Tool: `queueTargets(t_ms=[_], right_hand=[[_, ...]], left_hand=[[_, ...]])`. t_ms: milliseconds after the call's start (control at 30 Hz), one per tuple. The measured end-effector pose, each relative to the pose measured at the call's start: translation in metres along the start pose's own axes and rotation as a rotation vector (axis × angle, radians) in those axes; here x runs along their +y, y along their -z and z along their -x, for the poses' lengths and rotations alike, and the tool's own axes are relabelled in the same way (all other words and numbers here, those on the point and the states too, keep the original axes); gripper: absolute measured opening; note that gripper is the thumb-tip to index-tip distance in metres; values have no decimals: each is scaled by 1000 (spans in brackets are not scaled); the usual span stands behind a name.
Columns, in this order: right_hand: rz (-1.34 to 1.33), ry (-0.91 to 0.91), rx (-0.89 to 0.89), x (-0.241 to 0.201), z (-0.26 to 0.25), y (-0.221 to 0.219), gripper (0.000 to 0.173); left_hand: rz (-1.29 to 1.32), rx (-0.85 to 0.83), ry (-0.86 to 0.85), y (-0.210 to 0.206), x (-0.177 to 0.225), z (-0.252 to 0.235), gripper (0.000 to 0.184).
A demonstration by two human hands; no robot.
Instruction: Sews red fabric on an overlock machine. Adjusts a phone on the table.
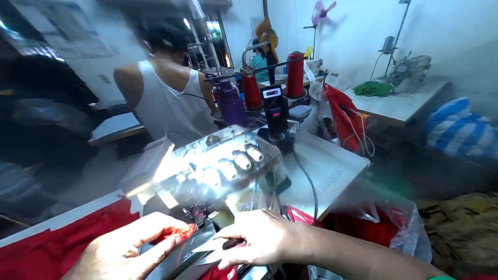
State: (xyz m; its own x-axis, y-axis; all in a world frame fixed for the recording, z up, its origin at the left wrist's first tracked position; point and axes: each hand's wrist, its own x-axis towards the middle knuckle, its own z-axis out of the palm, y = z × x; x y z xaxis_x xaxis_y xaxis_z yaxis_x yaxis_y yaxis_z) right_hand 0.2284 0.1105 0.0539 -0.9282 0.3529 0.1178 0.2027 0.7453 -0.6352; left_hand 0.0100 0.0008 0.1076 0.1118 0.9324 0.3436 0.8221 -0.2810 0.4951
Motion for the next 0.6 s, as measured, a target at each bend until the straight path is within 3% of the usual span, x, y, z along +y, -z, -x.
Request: queueTargets(t_ms=[67,200,367,400,500,600], right_hand=[[107,-43,41,16,18,-1,40],[361,-150,297,74,54,-4,36],[485,-415,213,113,72,0,36],[510,-361,318,108,73,-4,33],[438,53,672,70,69,-16,29],[206,388,609,34,63,-29,29]], left_hand=[[55,-57,53,-4,3,6,18],[149,-57,137,-21,3,22,23],[268,-154,100,-53,-7,29,26],[268,-170,108,-60,-5,27,25],[279,-222,102,-78,9,17,20],[508,-167,134,-101,16,16,11]])
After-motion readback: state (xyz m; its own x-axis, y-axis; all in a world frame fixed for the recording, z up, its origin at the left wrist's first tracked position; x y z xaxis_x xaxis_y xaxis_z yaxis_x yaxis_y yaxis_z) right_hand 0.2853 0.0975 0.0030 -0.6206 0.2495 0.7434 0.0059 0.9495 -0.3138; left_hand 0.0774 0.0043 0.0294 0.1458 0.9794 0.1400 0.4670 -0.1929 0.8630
